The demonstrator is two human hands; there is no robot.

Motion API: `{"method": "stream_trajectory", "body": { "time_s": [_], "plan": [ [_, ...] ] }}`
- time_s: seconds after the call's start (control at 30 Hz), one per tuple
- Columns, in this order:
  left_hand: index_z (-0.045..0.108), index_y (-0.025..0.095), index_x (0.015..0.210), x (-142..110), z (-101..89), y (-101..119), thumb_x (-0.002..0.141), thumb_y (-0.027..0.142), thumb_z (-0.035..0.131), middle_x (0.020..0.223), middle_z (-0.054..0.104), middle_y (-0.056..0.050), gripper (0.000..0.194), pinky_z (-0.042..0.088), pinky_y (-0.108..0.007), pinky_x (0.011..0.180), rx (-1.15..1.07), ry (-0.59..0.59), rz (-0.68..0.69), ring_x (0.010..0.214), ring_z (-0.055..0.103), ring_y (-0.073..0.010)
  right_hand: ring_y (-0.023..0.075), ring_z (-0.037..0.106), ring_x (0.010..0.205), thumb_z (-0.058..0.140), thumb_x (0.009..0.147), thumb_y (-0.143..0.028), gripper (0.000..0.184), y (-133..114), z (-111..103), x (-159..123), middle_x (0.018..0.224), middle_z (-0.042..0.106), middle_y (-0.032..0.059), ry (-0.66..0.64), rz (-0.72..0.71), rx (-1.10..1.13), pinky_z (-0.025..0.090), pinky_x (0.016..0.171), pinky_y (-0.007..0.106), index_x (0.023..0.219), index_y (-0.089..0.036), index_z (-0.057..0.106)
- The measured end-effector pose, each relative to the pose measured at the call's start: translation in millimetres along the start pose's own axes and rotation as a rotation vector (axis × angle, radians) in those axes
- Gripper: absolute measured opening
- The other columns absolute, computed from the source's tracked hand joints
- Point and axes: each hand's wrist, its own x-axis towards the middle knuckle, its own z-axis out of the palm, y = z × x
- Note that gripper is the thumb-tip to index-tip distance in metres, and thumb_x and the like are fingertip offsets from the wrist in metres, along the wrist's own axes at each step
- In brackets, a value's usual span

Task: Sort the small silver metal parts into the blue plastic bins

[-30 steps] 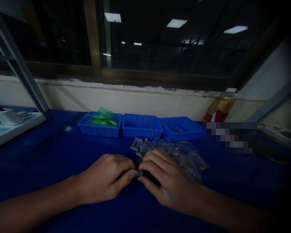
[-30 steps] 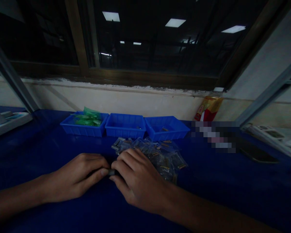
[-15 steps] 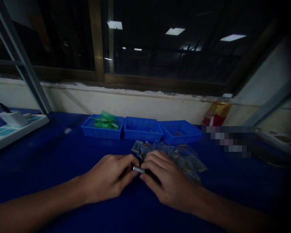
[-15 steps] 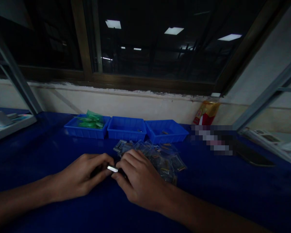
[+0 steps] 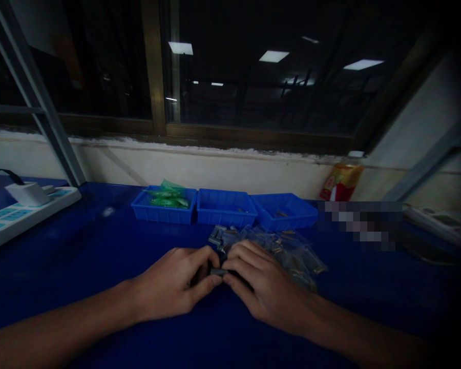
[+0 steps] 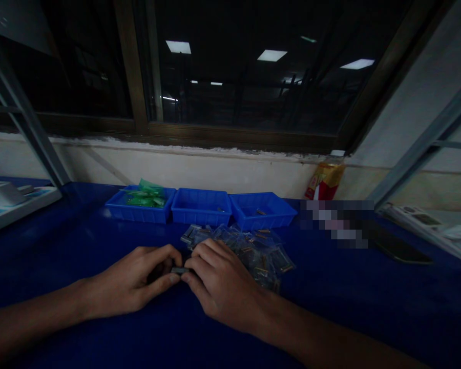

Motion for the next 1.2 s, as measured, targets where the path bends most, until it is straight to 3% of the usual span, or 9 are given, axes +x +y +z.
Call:
{"method": "stream_trajectory", "body": {
  "time_s": [0.23, 0.57, 0.73, 0.83, 0.93, 1.07, 1.2],
  "plan": [
    [0.049, 0.018, 0.095, 0, 2.9, -2, 0.086, 0.022, 0.045, 0.067, 0.055, 0.003, 0.01, 0.036, -0.019, 0.05, -0.016, 0.023, 0.031, 0.056, 0.05, -0.0089, 0.014, 0.048, 0.073, 0.044, 0.088, -0.026, 0.021, 5, 2, 2, 0.07, 0.054, 0.0032, 0.007, -0.043, -0.012, 0.039, 0.068, 0.029, 0.074, -0.016, 0.057],
    [0.049, 0.019, 0.095, 1, 0.5, -5, 0.088, 0.02, 0.043, 0.079, 0.059, 0.001, 0.009, 0.039, -0.02, 0.058, 0.05, 0.026, 0.111, 0.067, 0.055, -0.0106, 0.0123, 0.045, 0.069, 0.046, 0.088, -0.026, 0.021, 12, 2, 4, 0.067, 0.052, 0.0019, -0.013, -0.142, 0.078, 0.036, 0.065, 0.027, 0.071, -0.015, 0.053],
    [0.05, 0.019, 0.094, 3, 0.7, -7, 0.089, 0.026, 0.041, 0.077, 0.059, 0.001, 0.012, 0.038, -0.02, 0.058, 0.056, 0.041, 0.091, 0.066, 0.055, -0.011, 0.0128, 0.046, 0.07, 0.039, 0.089, -0.019, 0.023, 12, 5, 7, 0.068, 0.053, 0.0025, 0.057, -0.092, 0.066, 0.037, 0.068, 0.028, 0.07, -0.016, 0.052],
    [0.05, 0.018, 0.093, 4, 0.2, -7, 0.091, 0.031, 0.035, 0.073, 0.058, 0.001, 0.02, 0.039, -0.021, 0.058, 0.045, 0.075, 0.045, 0.064, 0.055, -0.0112, 0.0147, 0.049, 0.077, 0.042, 0.088, -0.023, 0.014, 9, 5, 6, 0.079, 0.057, 0.0046, 0.1, -0.04, 0.022, 0.039, 0.073, 0.031, 0.085, -0.016, 0.054],
    [0.05, 0.017, 0.083, 5, 0.0, -6, 0.092, 0.033, 0.03, 0.068, 0.056, 0.001, 0.028, 0.039, -0.021, 0.058, 0.055, 0.092, 0.017, 0.061, 0.053, -0.0111, 0.0171, 0.05, 0.083, 0.05, 0.084, -0.028, 0.019, 7, 5, 5, 0.088, 0.057, 0.007, 0.101, -0.033, -0.053, 0.039, 0.076, 0.032, 0.097, -0.016, 0.052],
    [0.05, 0.017, 0.076, 6, 0.3, -7, 0.093, 0.033, 0.028, 0.066, 0.056, 0.0, 0.032, 0.038, -0.022, 0.059, 0.08, 0.087, 0.026, 0.06, 0.053, -0.0112, 0.0165, 0.05, 0.08, 0.05, 0.083, -0.026, 0.013, 5, 6, 6, 0.084, 0.056, 0.0062, 0.1, -0.057, -0.15, 0.038, 0.073, 0.031, 0.09, -0.016, 0.054],
    [0.051, 0.016, 0.073, 7, -1.1, -7, 0.093, 0.036, 0.027, 0.064, 0.055, 0.001, 0.037, 0.037, -0.022, 0.059, 0.072, 0.13, 0.013, 0.059, 0.052, -0.0112, 0.0163, 0.047, 0.078, 0.046, 0.086, -0.029, 0.018, 4, 7, 12, 0.083, 0.056, 0.0067, 0.115, -0.082, -0.252, 0.036, 0.07, 0.03, 0.085, -0.016, 0.057]
  ]
}}
